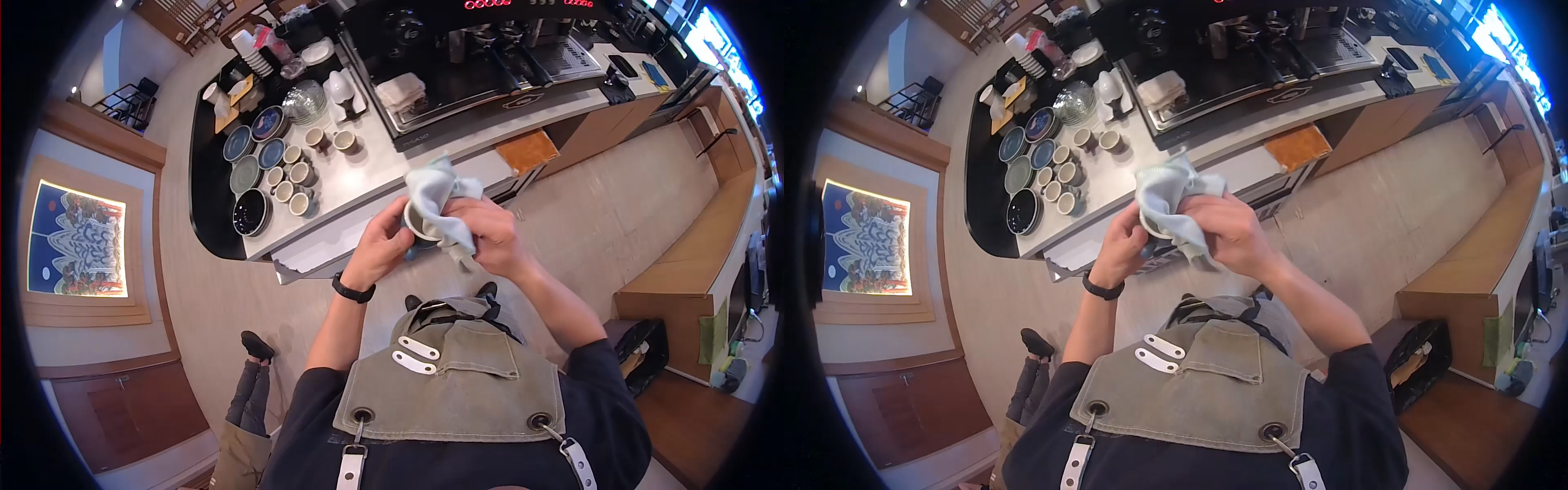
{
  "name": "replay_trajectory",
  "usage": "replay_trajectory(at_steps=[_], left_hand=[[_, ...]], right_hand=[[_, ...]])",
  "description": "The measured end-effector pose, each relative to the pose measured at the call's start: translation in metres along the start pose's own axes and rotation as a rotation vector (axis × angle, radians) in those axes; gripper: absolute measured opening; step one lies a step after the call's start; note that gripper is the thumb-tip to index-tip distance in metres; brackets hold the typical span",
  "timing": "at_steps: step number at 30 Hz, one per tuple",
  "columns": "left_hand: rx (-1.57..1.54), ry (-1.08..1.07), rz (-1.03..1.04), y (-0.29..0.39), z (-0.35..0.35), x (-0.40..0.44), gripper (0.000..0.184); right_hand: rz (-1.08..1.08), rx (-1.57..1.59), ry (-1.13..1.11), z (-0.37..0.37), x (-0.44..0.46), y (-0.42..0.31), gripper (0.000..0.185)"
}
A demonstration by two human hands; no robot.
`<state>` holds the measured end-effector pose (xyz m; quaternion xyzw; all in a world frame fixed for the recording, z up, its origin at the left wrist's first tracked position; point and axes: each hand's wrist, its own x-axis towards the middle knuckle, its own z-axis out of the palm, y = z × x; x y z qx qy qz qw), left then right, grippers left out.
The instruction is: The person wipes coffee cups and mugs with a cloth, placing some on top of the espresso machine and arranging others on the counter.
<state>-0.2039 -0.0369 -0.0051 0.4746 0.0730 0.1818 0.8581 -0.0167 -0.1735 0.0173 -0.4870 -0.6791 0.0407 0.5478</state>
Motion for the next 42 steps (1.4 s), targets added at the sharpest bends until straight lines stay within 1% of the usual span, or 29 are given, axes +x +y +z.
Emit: replay_trajectory(at_steps=[3,4,7,8,11,12,15,18,21,24,27,28,30,31,32,33,36,39,40,42], left_hand=[[0.156,0.022,0.145,0.022,0.003,-0.015,0.094],[0.209,0.084,0.142,0.024,-0.001,-0.023,0.099],[0.285,0.164,0.350,0.033,0.002,-0.041,0.091],[0.378,0.200,0.458,0.033,0.002,-0.043,0.084],[0.972,0.195,0.600,0.033,-0.026,-0.048,0.081],[0.963,0.205,0.615,0.030,-0.034,-0.050,0.079],[0.832,0.244,0.600,0.019,-0.053,-0.057,0.082],[0.769,0.270,0.587,0.018,-0.062,-0.068,0.082],[0.693,0.279,0.609,0.017,-0.068,-0.074,0.082],[0.683,0.292,0.612,0.020,-0.073,-0.079,0.082],[0.675,0.301,0.567,0.018,-0.080,-0.079,0.081],[0.668,0.305,0.546,0.015,-0.084,-0.081,0.080],[0.719,0.350,0.434,0.007,-0.090,-0.085,0.078],[0.742,0.376,0.378,0.003,-0.094,-0.085,0.077],[0.668,0.426,0.294,-0.003,-0.100,-0.085,0.077],[0.626,0.471,0.267,-0.008,-0.106,-0.083,0.078],[0.511,0.585,0.199,-0.035,-0.132,-0.068,0.080],[0.712,0.785,0.237,-0.053,-0.167,-0.033,0.080],[0.768,0.815,0.236,-0.046,-0.170,-0.023,0.080],[0.848,0.893,0.194,-0.048,-0.185,0.000,0.081]], right_hand=[[0.655,0.699,0.520,0.059,-0.006,-0.010,0.024],[0.605,0.885,0.554,0.071,-0.007,0.004,0.022],[0.976,1.284,0.710,0.092,0.000,-0.002,0.034],[0.987,1.234,0.605,0.101,0.002,-0.008,0.037],[1.020,1.071,0.302,0.127,-0.007,-0.034,0.049],[0.894,1.180,0.221,0.131,-0.004,-0.031,0.048],[1.025,0.927,0.139,0.145,0.010,-0.041,0.047],[0.879,0.646,0.043,0.158,0.021,-0.049,0.045],[0.328,-0.002,-0.046,0.176,0.009,-0.036,0.046],[0.696,0.467,0.127,0.190,0.013,-0.041,0.045],[0.790,0.771,0.298,0.204,-0.001,-0.033,0.041],[0.867,0.738,0.302,0.206,-0.005,-0.032,0.039],[1.022,0.669,0.305,0.205,-0.013,-0.031,0.035],[1.067,0.660,0.254,0.201,-0.019,-0.027,0.034],[1.114,0.652,0.201,0.197,-0.027,-0.023,0.034],[1.162,0.645,0.148,0.193,-0.035,-0.018,0.033],[1.184,0.821,0.263,0.178,-0.069,0.000,0.032],[1.244,0.997,0.497,0.163,-0.087,0.009,0.035],[1.267,1.007,0.529,0.156,-0.085,0.007,0.037],[1.270,1.094,0.523,0.142,-0.080,0.010,0.041]])
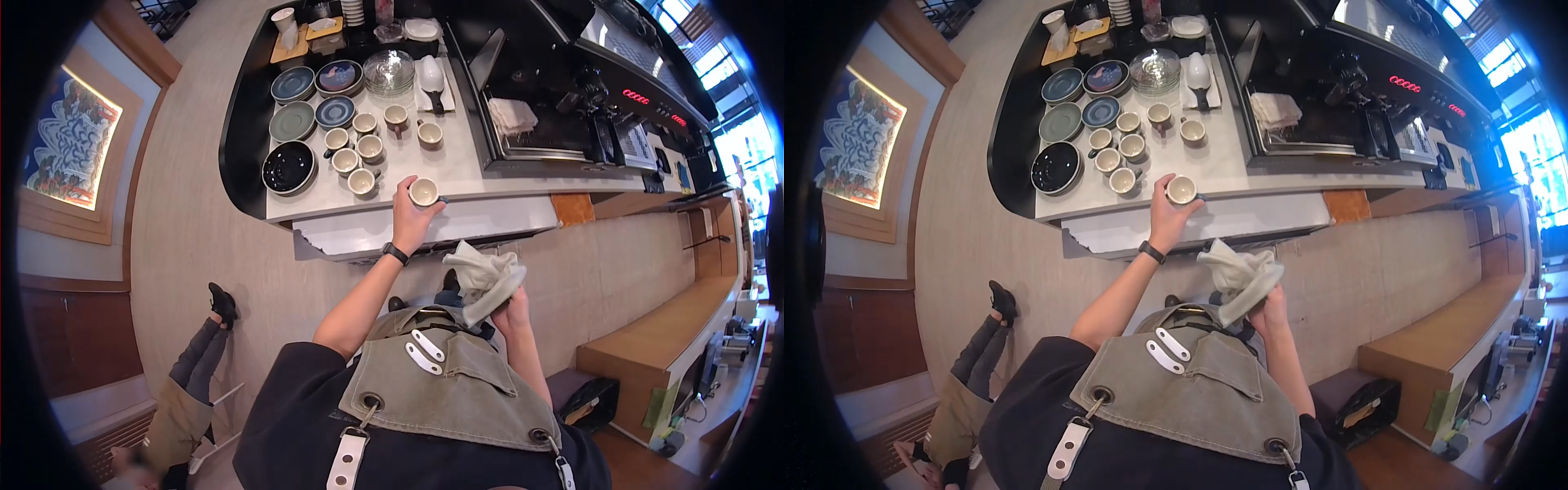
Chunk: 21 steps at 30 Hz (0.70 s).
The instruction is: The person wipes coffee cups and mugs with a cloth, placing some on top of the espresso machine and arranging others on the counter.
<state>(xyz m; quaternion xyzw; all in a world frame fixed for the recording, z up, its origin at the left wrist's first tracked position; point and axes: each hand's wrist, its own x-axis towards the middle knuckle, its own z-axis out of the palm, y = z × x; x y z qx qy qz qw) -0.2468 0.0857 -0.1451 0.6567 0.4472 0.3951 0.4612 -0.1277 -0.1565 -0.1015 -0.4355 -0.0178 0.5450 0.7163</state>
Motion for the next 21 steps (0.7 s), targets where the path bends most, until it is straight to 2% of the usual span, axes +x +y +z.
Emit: replay_trajectory(at_steps=[2,5,6,9,14,17,21], left_hand=[[0.008,0.037,0.006,-0.017,0.015,0.022,0.083],[-0.006,0.101,-0.041,-0.044,0.032,0.049,0.082],[0.059,0.145,-0.036,-0.045,0.035,0.055,0.082],[0.105,0.245,0.008,-0.050,0.038,0.069,0.081],[0.059,0.236,-0.036,-0.051,0.041,0.074,0.087],[0.397,0.317,0.168,-0.041,0.045,0.056,0.087],[0.498,0.128,0.414,0.026,0.042,0.059,0.082]], right_hand=[[0.027,-0.046,-0.077,-0.019,0.010,-0.008,0.053],[0.000,0.105,-0.202,-0.042,0.026,-0.021,0.061],[-0.005,0.114,-0.182,-0.040,0.031,-0.030,0.069],[-0.074,0.140,-0.325,-0.040,0.050,-0.057,0.075],[-0.062,0.099,-0.331,-0.069,0.089,-0.086,0.085],[-0.028,0.181,-0.398,-0.067,0.099,-0.106,0.086],[0.003,0.264,-0.375,-0.061,0.104,-0.148,0.076]])
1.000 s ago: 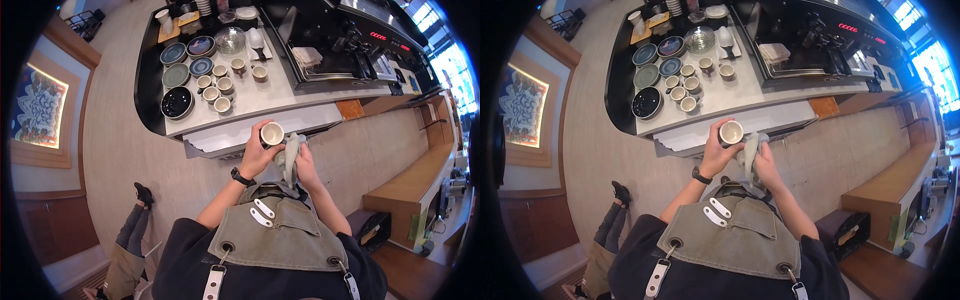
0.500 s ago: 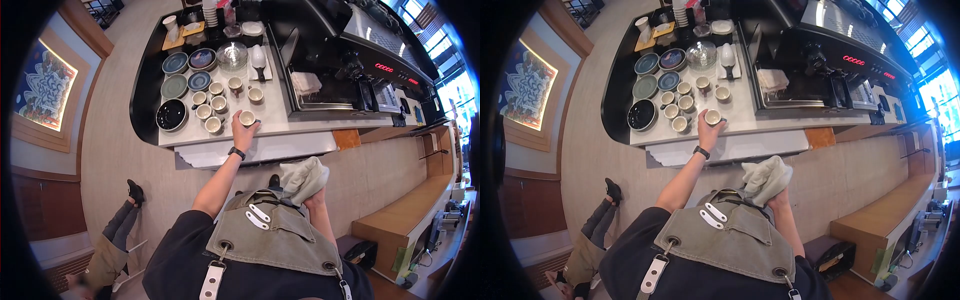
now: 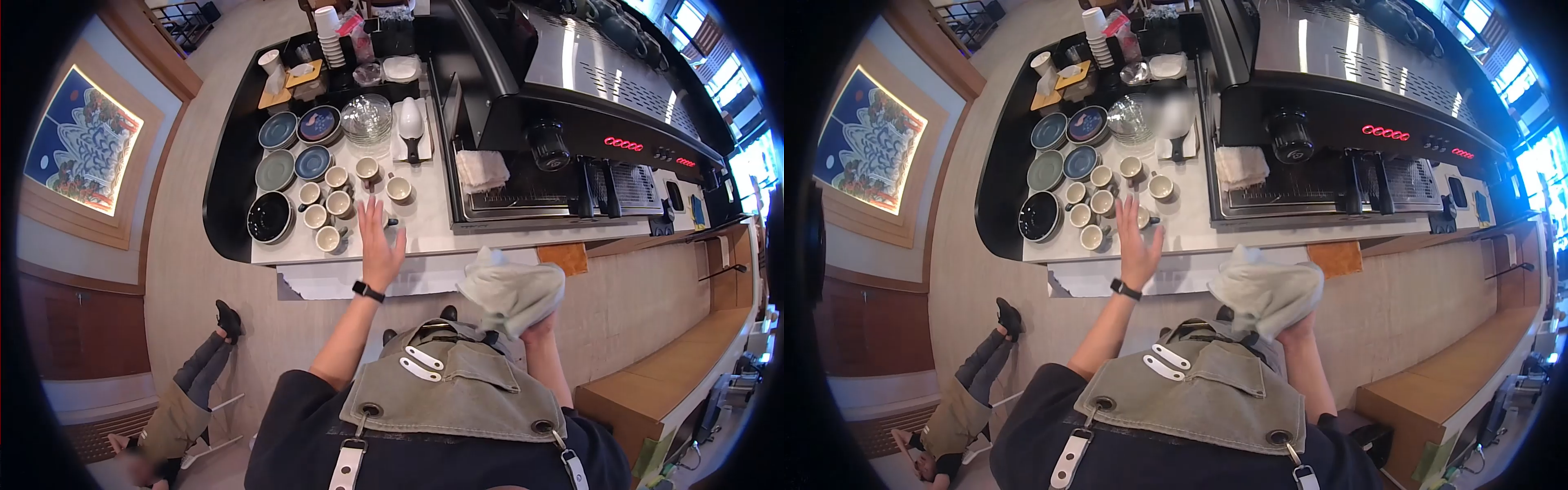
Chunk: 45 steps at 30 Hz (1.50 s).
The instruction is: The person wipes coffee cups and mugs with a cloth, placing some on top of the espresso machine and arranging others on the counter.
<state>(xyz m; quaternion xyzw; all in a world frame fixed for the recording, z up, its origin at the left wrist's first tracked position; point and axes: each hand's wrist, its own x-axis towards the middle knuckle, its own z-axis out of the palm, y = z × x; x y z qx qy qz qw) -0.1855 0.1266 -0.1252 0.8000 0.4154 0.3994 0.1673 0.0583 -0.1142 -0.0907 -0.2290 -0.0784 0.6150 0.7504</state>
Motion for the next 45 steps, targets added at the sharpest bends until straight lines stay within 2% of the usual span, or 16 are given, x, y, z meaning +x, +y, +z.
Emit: replay_trajectory(at_steps=[4,7,13,17,20,24,26,27,28,29,32,35,38,39,42,45], left_hand=[[0.332,-0.109,-0.102,-0.021,0.034,0.057,0.080],[0.508,-0.474,-0.278,-0.013,0.038,0.098,0.079],[0.554,-0.513,-0.172,-0.031,0.059,0.111,0.062],[0.235,-0.212,-0.154,-0.010,0.039,0.094,0.064],[-0.282,-0.201,-0.171,0.025,-0.008,0.070,0.067],[-0.735,-0.533,-0.325,0.094,-0.088,0.048,0.093],[-1.016,-0.662,-0.327,0.105,-0.105,0.039,0.088],[-1.136,-0.677,-0.310,0.106,-0.110,0.035,0.080],[-1.279,-0.545,-0.299,0.119,-0.108,0.025,0.048],[-1.200,-0.396,-0.394,0.122,-0.100,0.011,0.037],[-1.084,-0.081,-0.602,0.115,-0.077,-0.013,0.049],[-0.810,0.046,-0.341,0.128,-0.098,-0.002,0.051],[-0.625,-0.010,-0.073,0.135,-0.127,0.006,0.043],[-0.588,-0.036,0.033,0.132,-0.131,0.010,0.042],[-0.505,-0.146,0.237,0.120,-0.139,0.012,0.038],[-0.406,-0.195,0.437,0.108,-0.145,0.007,0.036]], right_hand=[[-0.083,-0.155,-0.013,0.004,0.014,-0.031,0.063],[-0.164,-0.187,-0.012,0.003,0.014,-0.045,0.058],[-0.216,-0.141,-0.144,0.028,0.014,-0.047,0.058],[-0.249,-0.233,-0.207,0.048,-0.004,-0.052,0.059],[-0.286,-0.494,-0.231,0.047,-0.002,-0.041,0.057],[-0.351,-0.896,-0.171,0.036,-0.004,-0.007,0.054],[-0.468,-1.332,-0.355,0.054,0.005,0.004,0.052],[-0.565,-1.662,-0.559,0.080,0.019,0.008,0.051],[-0.725,-1.620,-0.580,0.116,0.029,0.018,0.049],[-0.760,-1.549,-0.639,0.121,0.037,0.035,0.049],[-1.130,-1.548,-0.620,0.134,0.040,0.069,0.050],[-1.029,-1.611,-0.361,0.145,0.021,0.096,0.049],[-0.734,-1.358,-0.129,0.153,0.005,0.123,0.049],[-0.530,-1.241,-0.174,0.170,-0.006,0.116,0.048],[-0.595,-1.314,-0.198,0.163,-0.015,0.119,0.042],[-0.382,-1.076,-0.033,0.166,-0.033,0.127,0.038]])
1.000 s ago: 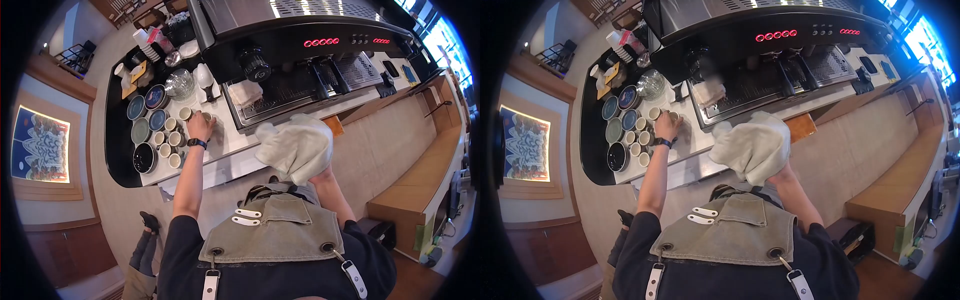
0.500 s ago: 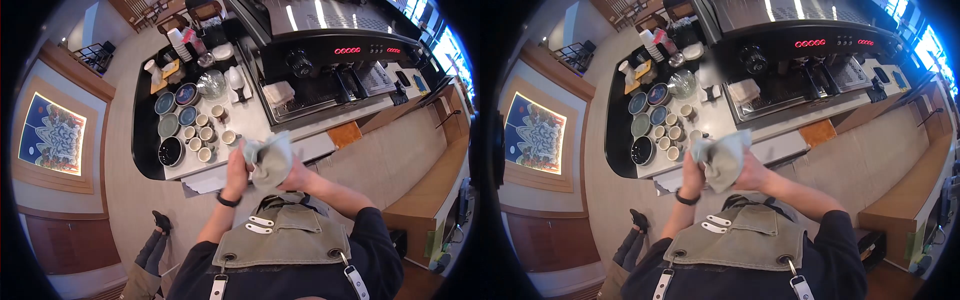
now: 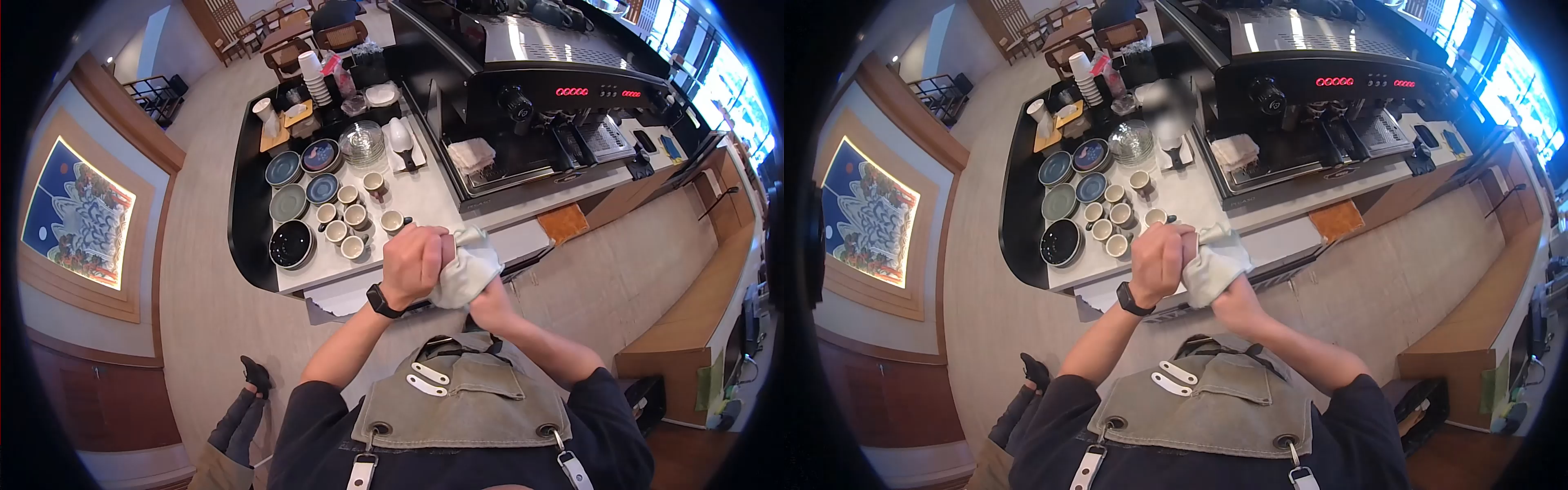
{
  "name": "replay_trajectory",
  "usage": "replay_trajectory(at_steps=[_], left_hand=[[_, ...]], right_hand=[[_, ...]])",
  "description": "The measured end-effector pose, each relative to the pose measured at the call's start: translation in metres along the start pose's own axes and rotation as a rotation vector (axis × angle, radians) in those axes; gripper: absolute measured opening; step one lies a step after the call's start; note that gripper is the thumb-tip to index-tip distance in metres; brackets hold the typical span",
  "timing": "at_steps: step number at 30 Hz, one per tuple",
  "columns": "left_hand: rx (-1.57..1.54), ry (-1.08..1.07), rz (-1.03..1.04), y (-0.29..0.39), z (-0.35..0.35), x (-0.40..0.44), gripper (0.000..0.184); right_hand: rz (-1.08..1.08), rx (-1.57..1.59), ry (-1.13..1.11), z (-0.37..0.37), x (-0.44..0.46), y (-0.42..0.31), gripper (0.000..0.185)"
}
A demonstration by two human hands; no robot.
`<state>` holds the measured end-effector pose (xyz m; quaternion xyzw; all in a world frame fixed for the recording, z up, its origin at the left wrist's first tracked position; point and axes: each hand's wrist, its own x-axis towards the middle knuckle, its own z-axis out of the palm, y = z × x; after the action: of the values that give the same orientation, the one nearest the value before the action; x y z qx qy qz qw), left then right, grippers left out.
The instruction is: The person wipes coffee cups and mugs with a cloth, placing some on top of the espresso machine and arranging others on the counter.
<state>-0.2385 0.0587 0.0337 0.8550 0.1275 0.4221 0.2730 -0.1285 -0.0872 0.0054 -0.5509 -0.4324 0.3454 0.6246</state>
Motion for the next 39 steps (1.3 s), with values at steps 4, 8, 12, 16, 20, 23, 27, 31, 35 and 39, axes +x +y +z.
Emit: replay_trajectory(at_steps=[4,8,12,16,20,23,27,31,35,39], left_hand=[[-0.155,-0.032,-0.084,0.010,-0.009,-0.020,0.027],[-0.964,-0.163,-0.830,0.028,-0.036,-0.028,0.050],[-1.160,-0.094,-0.951,-0.001,-0.042,-0.041,0.048],[-0.879,0.237,-0.707,0.014,-0.030,-0.052,0.035],[-0.593,0.502,-0.296,0.022,-0.025,-0.065,0.030],[-0.612,0.387,-0.197,0.017,-0.036,-0.063,0.035],[-1.303,0.040,-0.606,0.035,-0.072,-0.043,0.057],[-1.149,-0.198,-0.802,0.007,-0.075,-0.040,0.041],[-0.985,0.164,-0.568,0.037,-0.041,-0.038,0.031],[-0.823,0.417,-0.020,0.038,-0.007,-0.051,0.028]], right_hand=[[0.430,0.652,0.181,0.009,-0.010,0.005,0.033],[-0.290,-0.269,-0.029,0.020,-0.014,0.014,0.041],[-0.721,-0.870,-0.172,0.027,0.000,0.039,0.048],[-0.440,-0.489,-0.057,0.067,-0.015,0.045,0.039],[0.297,0.396,0.031,0.078,-0.022,0.020,0.031],[0.198,0.316,-0.235,0.054,-0.004,-0.006,0.033],[-0.795,-0.903,-0.061,0.041,0.017,-0.026,0.038],[-0.903,-1.252,-0.265,0.034,0.021,0.024,0.041],[-0.474,-0.470,-0.055,0.054,-0.014,0.008,0.031],[0.140,0.285,-0.103,0.033,-0.039,-0.009,0.031]])
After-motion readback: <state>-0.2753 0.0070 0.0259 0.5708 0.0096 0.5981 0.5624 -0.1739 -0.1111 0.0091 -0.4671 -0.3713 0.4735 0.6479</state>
